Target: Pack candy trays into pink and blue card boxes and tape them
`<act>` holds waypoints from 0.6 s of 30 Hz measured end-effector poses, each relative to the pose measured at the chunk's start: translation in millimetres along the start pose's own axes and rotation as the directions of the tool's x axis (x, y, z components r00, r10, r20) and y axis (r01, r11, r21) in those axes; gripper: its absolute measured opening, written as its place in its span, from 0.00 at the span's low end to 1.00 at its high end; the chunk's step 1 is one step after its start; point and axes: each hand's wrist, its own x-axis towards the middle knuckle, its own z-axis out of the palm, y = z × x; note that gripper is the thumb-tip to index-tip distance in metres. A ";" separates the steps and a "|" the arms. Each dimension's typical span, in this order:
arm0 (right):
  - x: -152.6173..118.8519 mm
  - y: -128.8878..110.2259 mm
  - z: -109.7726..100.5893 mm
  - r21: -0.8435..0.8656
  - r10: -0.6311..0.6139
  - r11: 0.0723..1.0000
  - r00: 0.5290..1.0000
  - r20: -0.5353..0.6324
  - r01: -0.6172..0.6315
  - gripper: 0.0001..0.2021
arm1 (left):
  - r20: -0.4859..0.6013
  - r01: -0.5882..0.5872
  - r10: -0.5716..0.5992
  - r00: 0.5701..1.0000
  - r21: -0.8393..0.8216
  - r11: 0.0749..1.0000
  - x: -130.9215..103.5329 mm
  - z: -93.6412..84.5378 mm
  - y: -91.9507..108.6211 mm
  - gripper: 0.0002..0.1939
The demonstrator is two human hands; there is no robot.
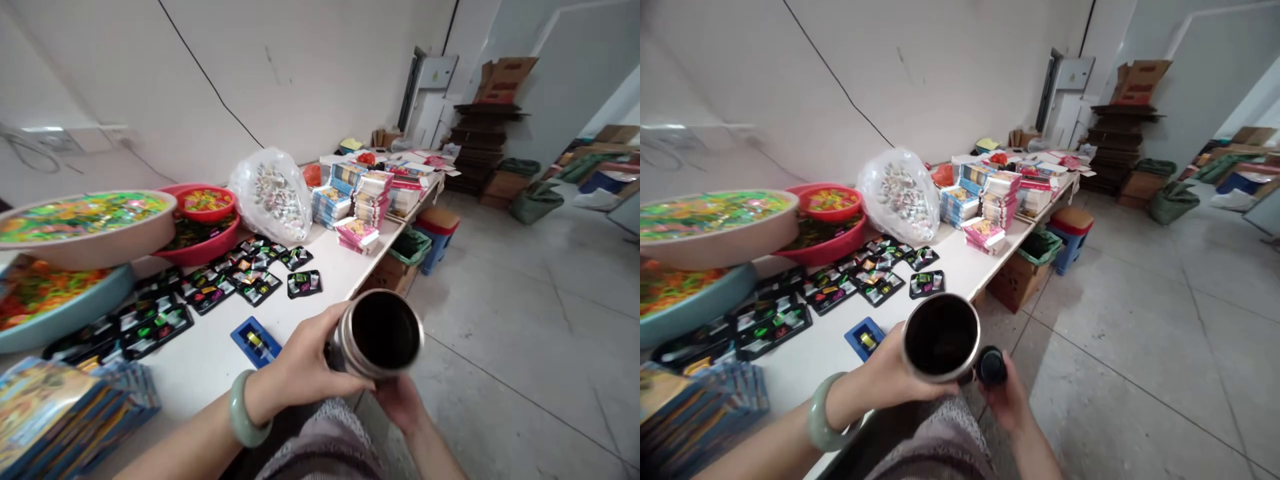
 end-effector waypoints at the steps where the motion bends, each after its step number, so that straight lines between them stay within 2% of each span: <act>1: 0.3 3.8 -10.6 0.037 0.037 0.999 0.998 -0.043 -0.035 0.24 | -0.001 0.110 -0.110 0.994 -0.014 0.994 -8.5 9.5 -9.2 0.44; 3: 4.4 -0.4 -33.0 0.132 0.089 0.989 0.985 -0.146 -0.070 0.24 | 0.013 0.275 -0.274 0.962 -0.031 0.961 -24.7 27.0 -27.4 0.44; 5: 11.6 -20.3 -51.9 0.103 0.012 0.995 0.983 -0.184 0.008 0.26 | 0.037 0.378 -0.376 0.926 -0.040 0.925 -38.7 40.9 -43.8 0.43; 6: 15.8 -34.6 -58.4 0.038 -0.057 0.997 0.988 -0.142 0.063 0.28 | 0.050 0.412 -0.410 0.911 -0.041 0.910 -44.4 46.2 -50.8 0.43; 9: 27.7 -80.3 -62.4 -0.282 -0.214 0.930 0.972 0.102 0.234 0.32 | 0.091 0.456 -0.451 0.888 -0.041 0.889 -55.8 56.0 -66.3 0.42; 12: 36.2 -109.3 -50.1 -0.504 -0.255 0.743 0.882 0.395 0.440 0.31 | 0.116 0.468 -0.463 0.879 -0.019 0.883 -61.6 59.5 -75.1 0.41; 15: 41.4 -115.6 -37.3 -0.533 -0.192 0.625 0.774 0.603 0.570 0.30 | 0.124 0.480 -0.476 0.871 0.001 0.877 -65.6 60.2 -80.7 0.40; 18: 44.1 -110.8 -31.1 -0.545 -0.115 0.584 0.726 0.678 0.601 0.30 | 0.130 0.473 -0.466 0.875 -0.027 0.881 -68.2 59.7 -84.1 0.40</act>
